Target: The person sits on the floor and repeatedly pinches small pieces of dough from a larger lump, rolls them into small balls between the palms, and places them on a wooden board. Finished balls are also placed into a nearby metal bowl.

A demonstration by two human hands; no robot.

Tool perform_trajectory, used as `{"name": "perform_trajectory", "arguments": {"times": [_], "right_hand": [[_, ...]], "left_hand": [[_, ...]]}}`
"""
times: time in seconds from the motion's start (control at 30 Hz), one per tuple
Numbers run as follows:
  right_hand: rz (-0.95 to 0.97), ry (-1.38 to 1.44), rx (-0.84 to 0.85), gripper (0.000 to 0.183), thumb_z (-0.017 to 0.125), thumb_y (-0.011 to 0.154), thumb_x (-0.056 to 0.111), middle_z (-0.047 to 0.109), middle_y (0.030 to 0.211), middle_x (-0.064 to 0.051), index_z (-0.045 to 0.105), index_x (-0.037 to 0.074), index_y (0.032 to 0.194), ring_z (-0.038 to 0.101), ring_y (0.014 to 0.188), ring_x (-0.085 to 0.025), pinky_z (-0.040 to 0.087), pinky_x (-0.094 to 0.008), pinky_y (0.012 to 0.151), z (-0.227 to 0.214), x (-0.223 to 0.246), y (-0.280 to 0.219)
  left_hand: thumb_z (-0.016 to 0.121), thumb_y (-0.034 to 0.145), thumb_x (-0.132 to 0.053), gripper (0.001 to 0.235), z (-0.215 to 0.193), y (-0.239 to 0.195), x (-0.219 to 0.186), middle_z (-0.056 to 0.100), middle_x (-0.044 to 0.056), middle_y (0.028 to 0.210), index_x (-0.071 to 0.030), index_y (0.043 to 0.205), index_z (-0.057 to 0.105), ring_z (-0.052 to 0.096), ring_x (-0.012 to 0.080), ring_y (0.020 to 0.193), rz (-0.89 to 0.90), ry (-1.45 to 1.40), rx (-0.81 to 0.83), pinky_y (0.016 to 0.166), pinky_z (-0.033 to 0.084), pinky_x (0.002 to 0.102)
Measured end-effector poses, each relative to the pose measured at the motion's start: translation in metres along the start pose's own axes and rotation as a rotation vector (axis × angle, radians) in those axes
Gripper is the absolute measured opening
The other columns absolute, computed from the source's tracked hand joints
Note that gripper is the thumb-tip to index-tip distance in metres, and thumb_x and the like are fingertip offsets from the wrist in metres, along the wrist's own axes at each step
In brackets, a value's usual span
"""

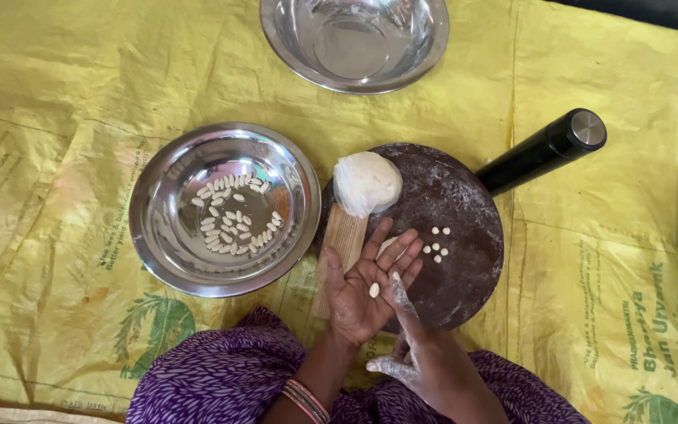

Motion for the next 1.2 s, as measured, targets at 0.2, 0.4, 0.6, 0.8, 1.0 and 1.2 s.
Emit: {"name": "perform_trajectory", "arguments": {"times": [0.2, 0.4, 0.6, 0.8, 1.0, 1.2], "right_hand": [[0.158, -0.314, 0.196, 0.129, 0.081, 0.086, 0.051, 0.062, 0.123, -0.035, -0.013, 0.006, 0.164, 0.071, 0.09, -0.032, 0.054, -0.044, 0.103, 0.038, -0.011, 0.005], [-0.289, -0.486, -0.3, 0.129, 0.082, 0.068, 0.051, 0.05, 0.139, -0.038, 0.007, 0.007, 0.163, 0.072, 0.098, -0.043, 0.058, -0.048, 0.087, 0.0, 0.002, -0.001], [-0.092, -0.36, -0.18, 0.098, 0.08, 0.082, 0.019, 0.079, 0.091, -0.016, 0.025, 0.021, 0.163, 0.077, 0.069, -0.022, 0.066, -0.033, 0.06, 0.01, -0.048, 0.01], [0.101, -0.487, 0.053, 0.087, 0.072, 0.088, 0.012, 0.074, 0.084, -0.013, 0.027, 0.021, 0.162, 0.073, 0.061, -0.022, 0.065, -0.033, 0.058, 0.042, -0.076, 0.018], [0.007, -0.489, -0.006, 0.093, 0.072, 0.089, 0.009, 0.076, 0.081, -0.012, 0.018, 0.019, 0.164, 0.072, 0.057, -0.022, 0.063, -0.037, 0.056, 0.023, -0.048, 0.019], [-0.061, -0.479, -0.09, 0.113, 0.072, 0.085, 0.046, 0.075, 0.081, -0.016, 0.001, 0.021, 0.17, 0.071, 0.065, -0.026, 0.062, -0.035, 0.058, 0.006, 0.004, 0.012]], "left_hand": [[0.029, 0.089, -0.086, 0.106, -0.011, 0.001, 0.004, 0.048, 0.021, 0.157, -0.011, 0.164, 0.026, 0.045, 0.031, 0.147, -0.029, -0.027, -0.058, 0.126, 0.032, 0.045], [0.03, 0.089, -0.088, 0.112, -0.007, 0.0, 0.011, 0.047, 0.023, 0.157, -0.005, 0.164, 0.027, 0.045, 0.032, 0.147, -0.074, 0.095, -0.031, 0.126, 0.032, 0.046], [0.032, 0.084, -0.089, 0.115, -0.006, 0.002, 0.013, 0.05, 0.022, 0.154, -0.006, 0.162, 0.027, 0.048, 0.0317, 0.144, -0.111, 0.149, -0.051, 0.124, 0.036, 0.046], [0.034, 0.088, -0.087, 0.115, -0.01, 0.003, -0.011, 0.049, 0.024, 0.154, 0.001, 0.161, 0.029, 0.05, 0.0326, 0.142, 0.049, 0.042, -0.09, 0.122, 0.038, 0.045], [0.035, 0.09, -0.084, 0.108, -0.012, 0.003, -0.01, 0.049, 0.023, 0.155, -0.001, 0.159, 0.033, 0.048, 0.0322, 0.144, 0.033, 0.087, -0.13, 0.124, 0.036, 0.046], [0.034, 0.091, -0.085, 0.108, -0.01, 0.004, -0.003, 0.046, 0.024, 0.157, -0.002, 0.161, 0.031, 0.045, 0.0329, 0.146, -0.005, 0.052, 0.001, 0.126, 0.032, 0.046]]}}
Point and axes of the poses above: each hand's wrist, its own y-axis towards the middle knuckle, its own z-axis out of the palm, x = y × z, the point moved 7 cm from there along y, towards the middle knuckle
